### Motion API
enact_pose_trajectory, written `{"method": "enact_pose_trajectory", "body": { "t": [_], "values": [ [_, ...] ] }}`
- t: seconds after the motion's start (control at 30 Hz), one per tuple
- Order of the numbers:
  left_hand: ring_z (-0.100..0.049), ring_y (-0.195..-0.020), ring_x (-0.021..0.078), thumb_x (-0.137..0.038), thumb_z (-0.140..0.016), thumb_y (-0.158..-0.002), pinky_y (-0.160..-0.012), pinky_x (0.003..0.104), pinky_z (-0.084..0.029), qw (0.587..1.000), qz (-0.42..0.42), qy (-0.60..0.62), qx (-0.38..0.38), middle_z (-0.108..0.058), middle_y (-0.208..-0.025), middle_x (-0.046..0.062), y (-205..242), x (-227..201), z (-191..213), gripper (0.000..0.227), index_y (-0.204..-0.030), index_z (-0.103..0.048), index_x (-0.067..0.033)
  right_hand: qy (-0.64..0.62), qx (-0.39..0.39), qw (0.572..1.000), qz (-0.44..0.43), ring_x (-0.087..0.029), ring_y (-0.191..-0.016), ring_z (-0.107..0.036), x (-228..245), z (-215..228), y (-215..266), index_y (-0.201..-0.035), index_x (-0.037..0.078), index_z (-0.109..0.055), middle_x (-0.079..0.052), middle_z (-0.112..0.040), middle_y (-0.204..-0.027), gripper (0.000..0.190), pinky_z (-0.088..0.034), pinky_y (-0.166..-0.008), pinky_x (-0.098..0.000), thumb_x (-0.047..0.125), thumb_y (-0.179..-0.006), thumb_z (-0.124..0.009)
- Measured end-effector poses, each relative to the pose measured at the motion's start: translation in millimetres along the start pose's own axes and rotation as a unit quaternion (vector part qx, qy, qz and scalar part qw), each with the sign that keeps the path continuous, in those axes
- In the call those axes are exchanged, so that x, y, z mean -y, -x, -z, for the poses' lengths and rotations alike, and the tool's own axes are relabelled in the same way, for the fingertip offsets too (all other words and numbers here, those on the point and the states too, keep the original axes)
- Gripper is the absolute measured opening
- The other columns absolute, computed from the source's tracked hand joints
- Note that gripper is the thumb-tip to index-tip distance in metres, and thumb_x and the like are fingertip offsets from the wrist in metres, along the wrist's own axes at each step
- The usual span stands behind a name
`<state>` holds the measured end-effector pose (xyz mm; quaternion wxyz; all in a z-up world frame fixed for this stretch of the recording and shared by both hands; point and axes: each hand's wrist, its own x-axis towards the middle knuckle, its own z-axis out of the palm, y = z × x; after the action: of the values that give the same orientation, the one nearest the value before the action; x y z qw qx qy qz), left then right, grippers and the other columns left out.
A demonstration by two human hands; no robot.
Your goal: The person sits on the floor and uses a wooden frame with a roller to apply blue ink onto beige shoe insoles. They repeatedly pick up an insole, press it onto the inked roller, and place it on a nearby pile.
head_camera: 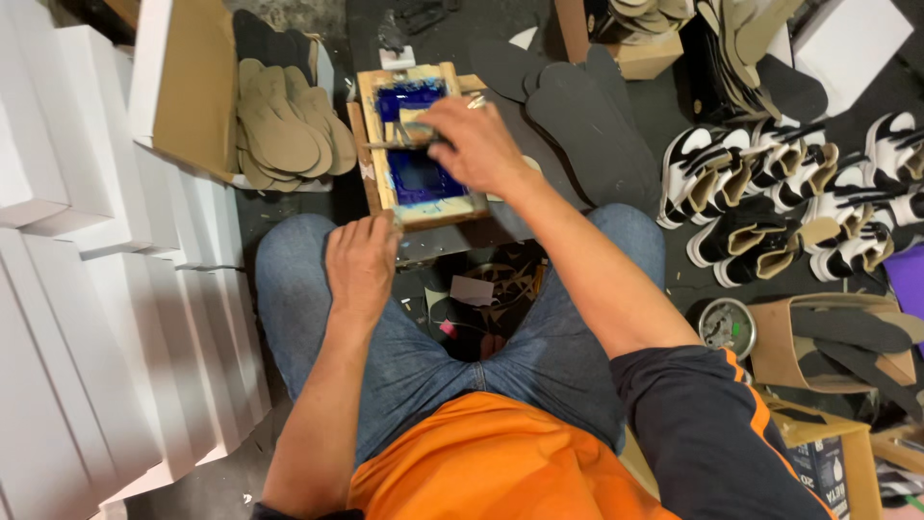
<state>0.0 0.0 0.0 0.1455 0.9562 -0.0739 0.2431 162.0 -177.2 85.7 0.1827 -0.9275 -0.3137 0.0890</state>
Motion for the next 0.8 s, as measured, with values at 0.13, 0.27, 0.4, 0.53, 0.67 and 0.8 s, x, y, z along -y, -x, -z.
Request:
{"method": "enact_pose_trajectory", "body": {
  "t": [0.13, 0.27, 0.4, 0.53, 0.67, 0.8],
  "values": [
    [-0.062, -0.076, 0.0214, -0.028, -0.075, -0.086, -0.075, 0.037, -0.05, 0.996, -0.036, -0.067, -0.047, -0.059, -0.08, 0.003, 12.2, 13.1, -34.3, 0.025, -0.104, -0.064, -0.0151, 0.165, -0.08, 0.974, 0.136, -0.026, -0.116, -0.059, -49.5, -81.5, -33.0, -0.125, 0.016, -0.063, -0.003, -0.06, -0.121, 0.058, -0.04, -0.095, -0.0427, 0.028, -0.074, -0.088],
    [-0.062, -0.074, 0.0236, -0.026, -0.069, -0.088, -0.072, 0.038, -0.046, 0.997, -0.041, -0.063, -0.026, -0.06, -0.079, 0.005, 16.4, 19.6, -49.6, 0.015, -0.094, -0.06, -0.0156, 0.223, -0.181, 0.936, 0.205, -0.03, -0.086, -0.063, -63.2, -100.1, -58.9, -0.114, 0.011, -0.065, -0.008, -0.059, -0.1, 0.034, -0.044, -0.083, -0.0457, 0.015, -0.081, -0.072],
    [-0.06, -0.068, 0.0254, -0.016, -0.069, -0.089, -0.069, 0.036, -0.045, 0.998, -0.039, -0.04, -0.04, -0.056, -0.071, 0.006, 13.1, 13.2, -35.8, 0.011, -0.086, -0.059, -0.0122, 0.251, -0.162, 0.917, 0.263, -0.025, -0.08, -0.062, -67.1, -69.4, -68.0, -0.099, 0.019, -0.064, -0.001, -0.059, -0.096, 0.029, -0.037, -0.084, -0.0454, 0.018, -0.07, -0.067],
    [-0.06, -0.066, 0.0259, -0.01, -0.068, -0.088, -0.066, 0.038, -0.044, 0.998, -0.026, -0.037, -0.033, -0.056, -0.071, 0.007, 14.9, 15.3, -43.8, 0.009, -0.086, -0.058, -0.0115, 0.191, -0.048, 0.939, 0.282, -0.02, -0.101, -0.062, -53.6, -36.9, -52.8, -0.092, 0.024, -0.058, 0.008, -0.055, -0.092, 0.024, -0.024, -0.111, -0.053, 0.012, -0.074, -0.068],
    [-0.06, -0.064, 0.0284, -0.006, -0.068, -0.084, -0.065, 0.038, -0.045, 0.999, -0.026, -0.009, -0.027, -0.056, -0.068, 0.009, 14.5, 15.9, -45.4, 0.01, -0.083, -0.059, -0.0093, 0.269, -0.007, 0.909, 0.317, -0.02, -0.1, -0.059, -22.5, -15.7, -27.2, -0.085, 0.02, -0.054, 0.005, -0.052, -0.09, 0.022, -0.02, -0.121, -0.0553, 0.003, -0.076, -0.064],
    [-0.061, -0.064, 0.029, 0.0, -0.065, -0.084, -0.067, 0.038, -0.047, 1.0, -0.019, 0.0, -0.013, -0.056, -0.067, 0.011, 12.3, 13.8, -39.9, 0.011, -0.082, -0.058, -0.0079, 0.337, -0.004, 0.879, 0.337, -0.017, -0.093, -0.057, -3.9, -16.5, -15.3, -0.088, 0.016, -0.057, 0.003, -0.052, -0.093, 0.015, -0.017, -0.127, -0.049, 0.001, -0.09, -0.056]
  ]
}}
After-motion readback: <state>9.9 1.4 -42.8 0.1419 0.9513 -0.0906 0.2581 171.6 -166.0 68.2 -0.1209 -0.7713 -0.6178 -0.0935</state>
